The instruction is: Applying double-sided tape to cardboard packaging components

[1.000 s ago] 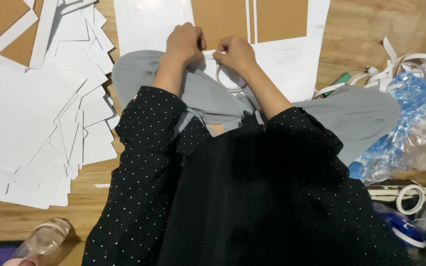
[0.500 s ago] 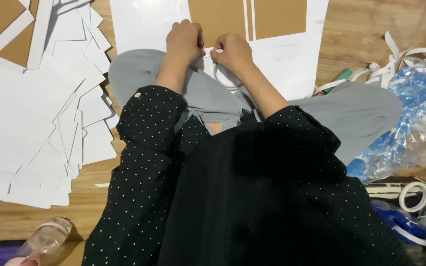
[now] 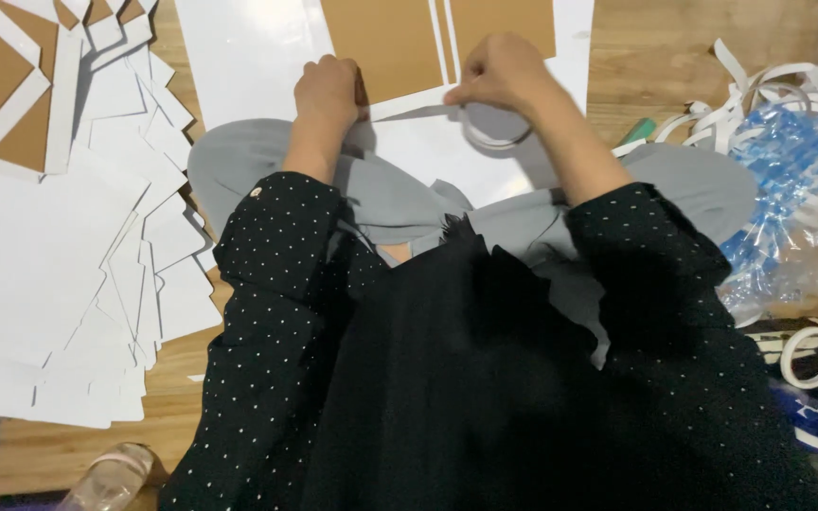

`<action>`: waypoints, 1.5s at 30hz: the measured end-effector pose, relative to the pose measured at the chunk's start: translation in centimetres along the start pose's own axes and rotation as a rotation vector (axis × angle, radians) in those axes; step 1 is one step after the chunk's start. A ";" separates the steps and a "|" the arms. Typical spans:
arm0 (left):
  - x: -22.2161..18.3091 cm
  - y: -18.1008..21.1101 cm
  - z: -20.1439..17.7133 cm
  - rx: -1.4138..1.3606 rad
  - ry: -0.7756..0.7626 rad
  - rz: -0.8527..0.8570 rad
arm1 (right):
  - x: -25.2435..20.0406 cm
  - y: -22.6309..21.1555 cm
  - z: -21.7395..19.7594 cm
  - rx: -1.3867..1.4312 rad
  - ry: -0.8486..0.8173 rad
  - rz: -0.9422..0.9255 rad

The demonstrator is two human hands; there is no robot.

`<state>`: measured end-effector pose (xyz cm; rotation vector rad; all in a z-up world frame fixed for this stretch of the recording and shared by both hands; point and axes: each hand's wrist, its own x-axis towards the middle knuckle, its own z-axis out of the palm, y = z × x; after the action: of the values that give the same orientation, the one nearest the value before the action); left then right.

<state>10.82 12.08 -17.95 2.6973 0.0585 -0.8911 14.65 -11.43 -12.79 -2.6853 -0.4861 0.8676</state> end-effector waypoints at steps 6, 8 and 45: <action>-0.3 0.8 -1.0 -0.010 -0.051 -0.012 | -4.4 8.2 -5.1 0.203 -0.009 0.043; -0.3 1.0 -1.4 0.032 -0.078 -0.023 | -4.4 11.0 -4.5 0.147 0.020 0.069; -0.4 1.0 -1.0 0.005 -0.069 -0.079 | -1.3 12.1 -0.6 0.042 0.105 0.314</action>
<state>11.21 11.44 -16.65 2.6827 0.1495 -1.0085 16.79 -23.02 -15.97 -2.7935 -0.0216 0.7972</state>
